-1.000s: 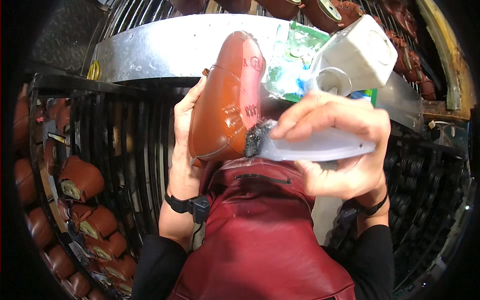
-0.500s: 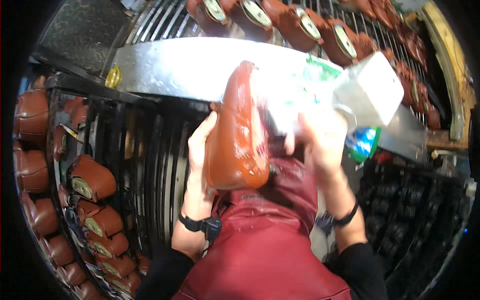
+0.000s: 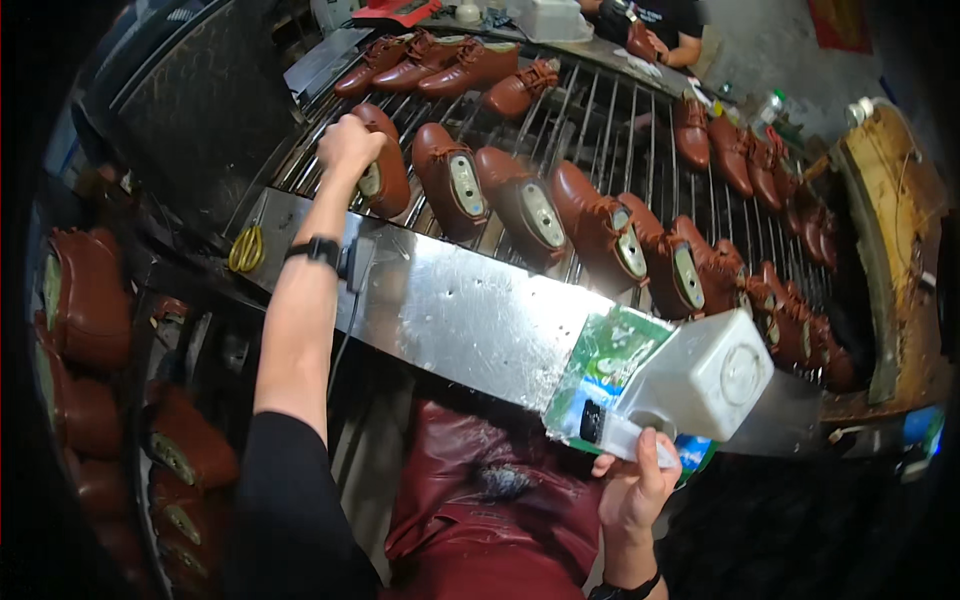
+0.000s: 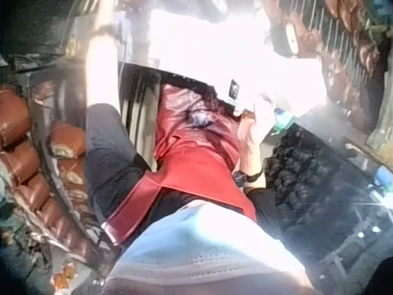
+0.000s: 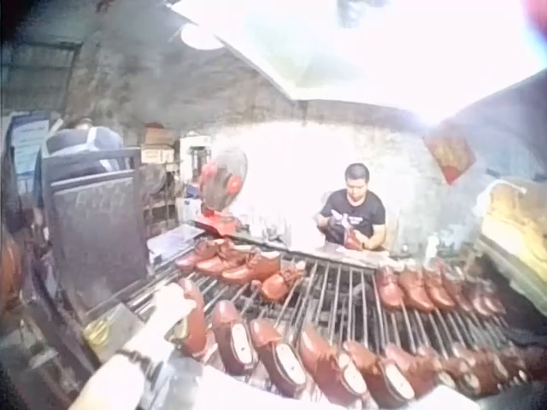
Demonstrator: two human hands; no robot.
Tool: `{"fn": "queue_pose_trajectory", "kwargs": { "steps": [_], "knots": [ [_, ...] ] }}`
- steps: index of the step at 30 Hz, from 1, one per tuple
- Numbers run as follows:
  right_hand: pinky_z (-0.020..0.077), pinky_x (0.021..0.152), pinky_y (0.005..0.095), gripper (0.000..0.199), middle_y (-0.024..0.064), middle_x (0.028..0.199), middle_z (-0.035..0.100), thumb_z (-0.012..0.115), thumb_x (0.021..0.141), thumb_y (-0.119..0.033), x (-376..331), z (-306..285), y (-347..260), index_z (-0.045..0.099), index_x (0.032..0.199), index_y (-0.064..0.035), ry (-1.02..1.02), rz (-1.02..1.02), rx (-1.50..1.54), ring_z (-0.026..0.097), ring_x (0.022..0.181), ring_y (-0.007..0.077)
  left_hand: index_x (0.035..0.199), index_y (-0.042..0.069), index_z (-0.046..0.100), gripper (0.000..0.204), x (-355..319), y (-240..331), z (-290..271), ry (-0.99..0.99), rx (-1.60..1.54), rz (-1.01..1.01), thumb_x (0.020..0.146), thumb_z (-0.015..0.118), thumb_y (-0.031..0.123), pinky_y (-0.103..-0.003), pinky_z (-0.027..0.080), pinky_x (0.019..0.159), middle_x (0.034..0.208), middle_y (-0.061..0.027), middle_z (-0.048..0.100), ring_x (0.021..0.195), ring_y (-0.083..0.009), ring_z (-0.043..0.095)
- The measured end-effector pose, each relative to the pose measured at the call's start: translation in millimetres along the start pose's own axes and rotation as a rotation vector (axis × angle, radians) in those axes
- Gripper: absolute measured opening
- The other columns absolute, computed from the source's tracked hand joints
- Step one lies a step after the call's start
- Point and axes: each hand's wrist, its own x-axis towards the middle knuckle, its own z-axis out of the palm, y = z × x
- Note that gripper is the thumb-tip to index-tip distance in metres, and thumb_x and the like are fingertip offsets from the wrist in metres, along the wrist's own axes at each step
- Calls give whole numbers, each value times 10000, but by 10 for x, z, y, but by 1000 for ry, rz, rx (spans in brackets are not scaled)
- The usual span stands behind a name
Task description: The recorder is applying glue to the edges and bottom of leather shoe uppers and then placing soles onto a conveyor rack in a shoe manufacturing facility.
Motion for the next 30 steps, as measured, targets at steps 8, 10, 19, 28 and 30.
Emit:
{"fn": "queue_pose_trajectory", "kwargs": {
  "steps": [8, 10, 19, 28, 30],
  "knots": [
    [513, 477, 305, 286, 129, 884, 689, 659, 1056, -276, 112, 86, 250, 593, 1114, -4, 53, -51, -138, 612, 553, 202, 1474, -57, 431, 997, -523, -325, 646, 406, -276, 83, 808, 729, 622, -601, 463, 1057, 1349, -308, 623, 1225, -511, 599],
    [475, 559, 234, 301, 73, 934, 702, 658, 1057, -312, 101, 48, 179, 635, 1179, -39, 2, -54, -159, 632, 664, 142, 1447, -61, 488, 842, -1491, -353, 467, 506, -399, 232, 876, 737, 506, -547, 442, 1078, 1301, -307, 628, 1260, -476, 550],
    [554, 474, 330, 164, 136, 909, 687, 657, 1050, -180, -184, 65, 435, 594, 1074, -30, -124, 112, -96, 657, 576, 221, 1306, 29, 590, 372, -5450, -2835, -84, 193, 113, -327, 978, 655, 192, -497, 434, 1110, 1405, -166, 586, 1328, -370, 532],
    [570, 532, 359, 218, 164, 919, 733, 720, 1018, -178, -370, -113, 311, 606, 1080, -3, -208, 121, -20, 703, 646, 244, 1388, 37, 553, 438, -5445, -2046, 437, -168, -989, -10, 998, 627, 222, -497, 420, 1142, 1458, -162, 560, 1361, -353, 518],
    [587, 518, 336, 215, 153, 869, 734, 725, 1020, -179, -341, -227, 322, 630, 1044, 13, -136, 31, 1, 710, 626, 222, 1406, 39, 545, 453, -5386, -2173, 293, -224, -1095, -38, 1003, 621, 229, -497, 417, 1149, 1470, -162, 555, 1368, -349, 515]
  ]
}}
